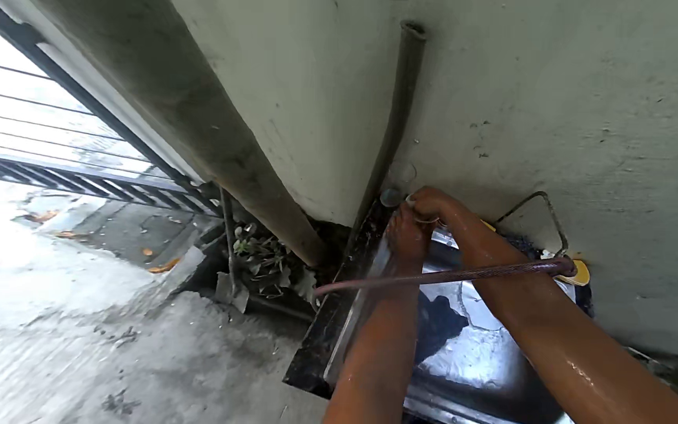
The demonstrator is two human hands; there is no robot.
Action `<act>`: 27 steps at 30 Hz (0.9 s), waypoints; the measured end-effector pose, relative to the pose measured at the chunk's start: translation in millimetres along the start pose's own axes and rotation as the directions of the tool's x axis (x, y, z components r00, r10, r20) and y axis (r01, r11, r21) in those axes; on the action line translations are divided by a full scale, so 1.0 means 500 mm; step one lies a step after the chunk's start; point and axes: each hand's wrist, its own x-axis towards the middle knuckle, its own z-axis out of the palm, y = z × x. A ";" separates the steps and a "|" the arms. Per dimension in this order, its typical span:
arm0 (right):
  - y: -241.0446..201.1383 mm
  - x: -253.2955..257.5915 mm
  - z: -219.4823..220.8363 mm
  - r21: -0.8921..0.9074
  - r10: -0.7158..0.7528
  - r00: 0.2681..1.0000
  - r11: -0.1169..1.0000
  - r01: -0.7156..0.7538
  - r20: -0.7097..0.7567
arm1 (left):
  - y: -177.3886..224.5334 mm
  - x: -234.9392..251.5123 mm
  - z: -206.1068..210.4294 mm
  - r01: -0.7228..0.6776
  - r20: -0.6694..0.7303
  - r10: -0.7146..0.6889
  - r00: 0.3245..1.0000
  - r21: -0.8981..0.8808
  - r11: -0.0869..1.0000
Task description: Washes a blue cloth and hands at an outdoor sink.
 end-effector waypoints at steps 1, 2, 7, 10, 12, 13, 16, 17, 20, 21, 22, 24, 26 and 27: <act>0.016 0.009 0.004 0.052 -0.009 1.000 0.999 0.009 0.004 | 0.001 -0.002 -0.001 0.008 0.011 -0.008 1.000 0.005 1.000; 0.027 0.011 0.004 0.107 -0.018 1.000 0.994 0.016 0.012 | 0.002 -0.002 -0.003 0.016 0.021 -0.016 1.000 0.006 1.000; 0.037 -0.047 -0.012 0.623 0.063 0.998 0.781 -0.033 -0.026 | 0.010 -0.001 -0.028 0.026 0.122 -0.027 0.992 0.008 1.000; 0.053 -0.077 -0.012 0.840 0.105 0.994 0.542 -0.029 -0.034 | 0.011 0.001 -0.031 0.026 0.140 -0.030 0.990 0.030 0.999; 0.067 -0.107 -0.010 0.876 0.093 0.994 0.482 0.008 -0.060 | 0.012 -0.002 -0.037 0.035 0.167 -0.038 0.985 0.023 0.999; 0.068 -0.132 -0.009 0.893 0.105 0.991 0.449 0.028 -0.084 | 0.012 -0.007 -0.044 0.035 0.172 -0.035 0.985 0.000 0.999; 0.094 -0.206 0.019 0.949 0.098 0.980 0.283 0.140 -0.174 | -0.008 -0.062 -0.068 -0.051 0.219 0.062 0.974 -0.057 0.997; 0.107 -0.230 0.039 0.965 0.097 0.977 0.205 0.165 -0.188 | -0.025 -0.093 -0.065 -0.121 0.293 0.117 0.949 -0.006 0.993; 0.138 -0.274 0.105 0.990 0.105 0.984 0.012 0.142 -0.142 | -0.070 -0.148 -0.060 -0.311 0.749 0.078 0.658 0.177 0.934; 0.149 -0.287 0.125 0.993 0.101 0.988 -0.020 0.118 -0.116 | -0.088 -0.156 -0.048 -0.385 0.823 0.043 0.566 0.219 0.897; 0.162 -0.298 0.145 0.994 0.092 0.991 -0.042 0.096 -0.092 | -0.103 -0.166 -0.036 -0.447 0.854 0.015 0.521 0.257 0.857; 0.181 -0.319 0.175 0.995 0.083 0.995 -0.079 0.065 -0.059 | -0.114 -0.177 -0.032 -0.505 0.871 -0.035 0.490 0.317 0.803; 0.196 -0.341 0.205 0.994 0.105 0.994 -0.097 0.047 -0.037 | -0.110 -0.183 -0.043 -0.525 0.896 -0.106 0.431 0.344 0.779; 0.206 -0.353 0.218 0.995 0.097 0.995 -0.088 0.036 -0.027 | -0.107 -0.181 -0.053 -0.499 0.915 -0.124 0.384 0.318 0.806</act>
